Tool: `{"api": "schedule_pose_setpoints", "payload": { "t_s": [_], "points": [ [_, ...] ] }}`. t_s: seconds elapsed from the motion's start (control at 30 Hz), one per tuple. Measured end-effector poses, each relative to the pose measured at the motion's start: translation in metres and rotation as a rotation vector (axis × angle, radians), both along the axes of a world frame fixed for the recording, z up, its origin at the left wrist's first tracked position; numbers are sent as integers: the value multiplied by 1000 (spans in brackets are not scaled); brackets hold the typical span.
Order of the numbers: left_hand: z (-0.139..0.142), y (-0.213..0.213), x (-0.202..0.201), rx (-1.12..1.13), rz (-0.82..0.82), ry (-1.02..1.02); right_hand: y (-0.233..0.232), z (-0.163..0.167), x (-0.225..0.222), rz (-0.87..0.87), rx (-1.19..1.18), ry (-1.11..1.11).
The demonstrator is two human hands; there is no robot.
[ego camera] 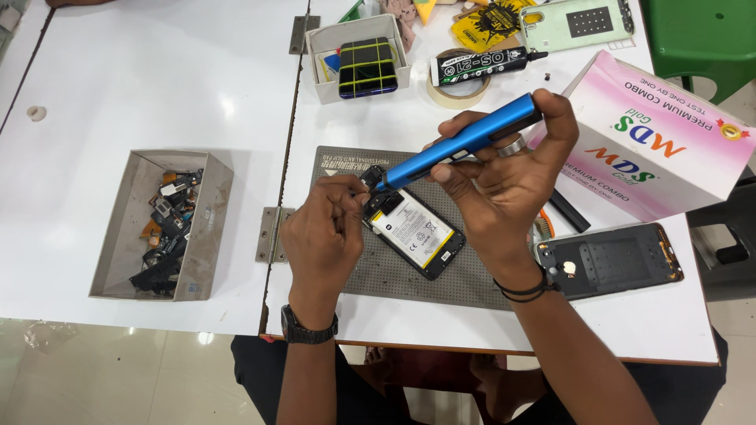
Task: The person uses a blue electric screwdriver to remove screws from the back of a smartphone placed on a repair mat, working around the camera module and battery area. They reposition the phone and the screwdriver repeatedly while loosening screws, with a box of discarded phone parts beside the work area.
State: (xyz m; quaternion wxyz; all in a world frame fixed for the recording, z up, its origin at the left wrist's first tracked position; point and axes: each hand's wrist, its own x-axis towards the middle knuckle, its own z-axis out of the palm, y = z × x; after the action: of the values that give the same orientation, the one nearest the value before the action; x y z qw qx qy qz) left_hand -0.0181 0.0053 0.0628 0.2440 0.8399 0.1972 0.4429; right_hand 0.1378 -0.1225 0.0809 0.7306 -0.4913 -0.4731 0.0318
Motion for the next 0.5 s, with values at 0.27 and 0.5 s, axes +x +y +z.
{"api": "schedule_pose_setpoints", "payload": {
  "t_s": [0.27,0.5],
  "points": [
    [2,-2,0,35,-26,28,-1,10,-4,9,-57,-34],
    [5,-2,0,51,-19,47,-2,18,-7,-22,-66,-108]
  ]
}}
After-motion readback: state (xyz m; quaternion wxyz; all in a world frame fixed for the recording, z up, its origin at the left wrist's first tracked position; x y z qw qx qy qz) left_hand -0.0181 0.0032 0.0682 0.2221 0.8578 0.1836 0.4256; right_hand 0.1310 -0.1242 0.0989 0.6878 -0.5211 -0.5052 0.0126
